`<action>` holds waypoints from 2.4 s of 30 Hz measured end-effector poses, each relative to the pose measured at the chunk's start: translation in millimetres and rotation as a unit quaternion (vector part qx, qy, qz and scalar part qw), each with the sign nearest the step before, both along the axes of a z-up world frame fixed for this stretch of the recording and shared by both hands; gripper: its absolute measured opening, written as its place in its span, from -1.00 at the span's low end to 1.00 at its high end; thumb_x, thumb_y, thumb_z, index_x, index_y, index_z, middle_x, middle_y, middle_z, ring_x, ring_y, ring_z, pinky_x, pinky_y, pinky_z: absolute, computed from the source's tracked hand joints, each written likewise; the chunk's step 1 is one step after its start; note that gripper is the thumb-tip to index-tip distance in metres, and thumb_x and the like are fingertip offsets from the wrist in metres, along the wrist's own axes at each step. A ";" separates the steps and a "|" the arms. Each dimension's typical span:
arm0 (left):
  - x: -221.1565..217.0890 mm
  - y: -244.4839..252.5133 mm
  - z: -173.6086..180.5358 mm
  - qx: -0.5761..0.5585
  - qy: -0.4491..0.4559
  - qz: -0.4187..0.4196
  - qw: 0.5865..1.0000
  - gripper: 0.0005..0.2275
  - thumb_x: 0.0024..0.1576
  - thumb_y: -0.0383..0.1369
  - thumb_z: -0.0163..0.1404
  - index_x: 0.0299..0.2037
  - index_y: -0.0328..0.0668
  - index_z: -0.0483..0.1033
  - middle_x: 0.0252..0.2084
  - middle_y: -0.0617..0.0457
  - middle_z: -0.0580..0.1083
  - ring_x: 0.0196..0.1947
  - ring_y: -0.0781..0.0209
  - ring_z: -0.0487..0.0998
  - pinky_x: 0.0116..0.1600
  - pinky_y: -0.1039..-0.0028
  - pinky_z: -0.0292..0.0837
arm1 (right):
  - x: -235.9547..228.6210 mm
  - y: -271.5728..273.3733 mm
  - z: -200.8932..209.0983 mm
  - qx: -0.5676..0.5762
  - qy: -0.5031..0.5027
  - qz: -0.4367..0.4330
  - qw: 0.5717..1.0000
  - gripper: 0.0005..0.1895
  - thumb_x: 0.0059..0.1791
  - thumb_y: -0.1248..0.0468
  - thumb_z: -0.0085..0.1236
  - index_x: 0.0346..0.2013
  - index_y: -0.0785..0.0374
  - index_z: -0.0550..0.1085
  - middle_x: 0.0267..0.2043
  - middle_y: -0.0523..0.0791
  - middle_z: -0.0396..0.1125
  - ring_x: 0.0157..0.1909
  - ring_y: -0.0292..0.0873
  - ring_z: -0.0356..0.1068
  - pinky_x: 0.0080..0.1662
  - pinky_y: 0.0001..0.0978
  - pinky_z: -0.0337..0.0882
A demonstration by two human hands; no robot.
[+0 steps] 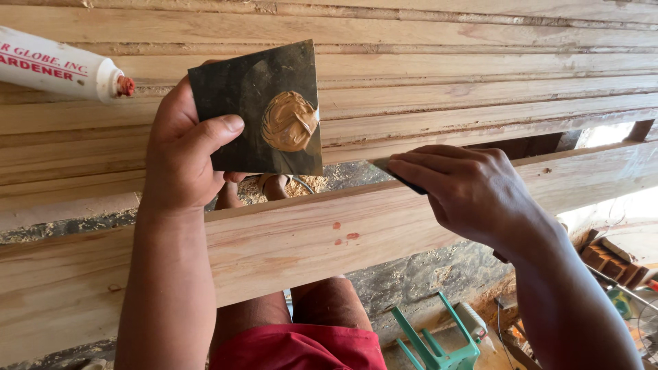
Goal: The person uses a putty knife to apply a brown filler paste into gaps and holes on a wooden workbench. They scoop the filler from a container and spread it across the surface, smoothing it into the wood grain.
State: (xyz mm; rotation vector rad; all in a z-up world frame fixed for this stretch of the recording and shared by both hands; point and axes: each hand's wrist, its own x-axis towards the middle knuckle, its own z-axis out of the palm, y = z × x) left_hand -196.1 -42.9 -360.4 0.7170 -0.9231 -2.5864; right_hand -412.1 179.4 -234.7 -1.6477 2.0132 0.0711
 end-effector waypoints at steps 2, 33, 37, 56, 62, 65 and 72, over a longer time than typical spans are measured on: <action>-0.1 -0.3 0.4 -0.002 0.003 -0.004 1.000 -0.65 0.18 -0.53 -0.09 0.19 -0.43 0.36 -0.18 0.00 0.50 -0.55 0.42 0.39 -0.57 0.61 0.28 | 2.6 -6.3 -0.7 -0.047 0.002 0.007 0.999 -0.60 -0.05 0.50 0.07 0.02 0.12 0.61 -0.02 -0.11 0.54 -0.04 -0.12 0.56 -0.25 -0.27 0.59; 7.9 -11.3 -1.1 0.000 0.033 0.016 0.999 -0.64 0.20 -0.52 -0.08 0.23 -0.42 0.36 -0.05 0.01 0.50 -0.22 0.39 0.50 -0.26 0.56 0.47 | 60.2 -52.6 -13.8 -0.132 0.018 0.027 0.991 -0.67 -0.05 0.55 0.10 -0.03 0.27 0.57 0.02 -0.10 0.52 0.07 -0.13 0.54 -0.11 -0.28 0.61; 10.4 -14.8 0.9 0.012 0.026 0.020 0.999 -0.64 0.17 -0.52 -0.08 0.20 -0.41 0.37 -0.11 0.02 0.50 -0.33 0.41 0.47 -0.40 0.61 0.40 | 74.1 -55.2 -21.8 -0.145 0.030 0.033 0.988 -0.69 -0.08 0.51 0.13 -0.05 0.34 0.56 0.02 -0.04 0.52 0.06 -0.07 0.53 -0.11 -0.24 0.59; 15.1 -21.3 5.8 0.010 0.023 0.015 1.000 -0.63 0.18 -0.50 -0.08 0.21 -0.38 0.35 -0.19 0.05 0.49 -0.48 0.46 0.42 -0.60 0.62 0.27 | 96.1 -62.0 -30.4 -0.171 0.042 0.028 0.984 -0.73 -0.02 0.51 0.16 -0.02 0.35 0.56 -0.02 -0.01 0.51 0.08 -0.05 0.53 -0.05 -0.23 0.61; 17.2 -25.1 10.5 0.023 0.032 0.018 0.999 -0.64 0.19 -0.50 -0.08 0.22 -0.37 0.34 -0.21 0.06 0.49 -0.51 0.46 0.41 -0.59 0.62 0.28 | 112.5 -56.2 -18.7 -0.149 0.044 0.040 0.987 -0.61 -0.15 0.51 0.13 -0.01 0.38 0.55 0.01 0.02 0.53 0.07 -0.03 0.53 -0.09 -0.22 0.59; 17.1 -24.3 12.4 0.000 0.018 0.015 1.000 -0.64 0.18 -0.49 -0.08 0.22 -0.35 0.34 -0.24 0.08 0.48 -0.53 0.47 0.40 -0.62 0.63 0.28 | 109.8 -56.2 -14.8 -0.152 0.049 0.017 0.987 -0.61 -0.09 0.54 0.13 0.04 0.35 0.54 0.05 -0.02 0.51 0.12 -0.07 0.52 -0.01 -0.24 0.59; 29.4 -36.5 21.6 -0.103 -0.092 -0.004 0.990 -0.65 0.18 -0.48 -0.07 0.19 -0.33 0.35 -0.31 0.13 0.46 -0.55 0.50 0.40 -0.57 0.62 0.36 | 112.6 -75.4 -21.5 -0.162 0.060 0.016 0.985 -0.59 -0.11 0.48 0.16 0.04 0.37 0.55 0.07 -0.02 0.48 0.14 -0.05 0.49 -0.02 -0.22 0.58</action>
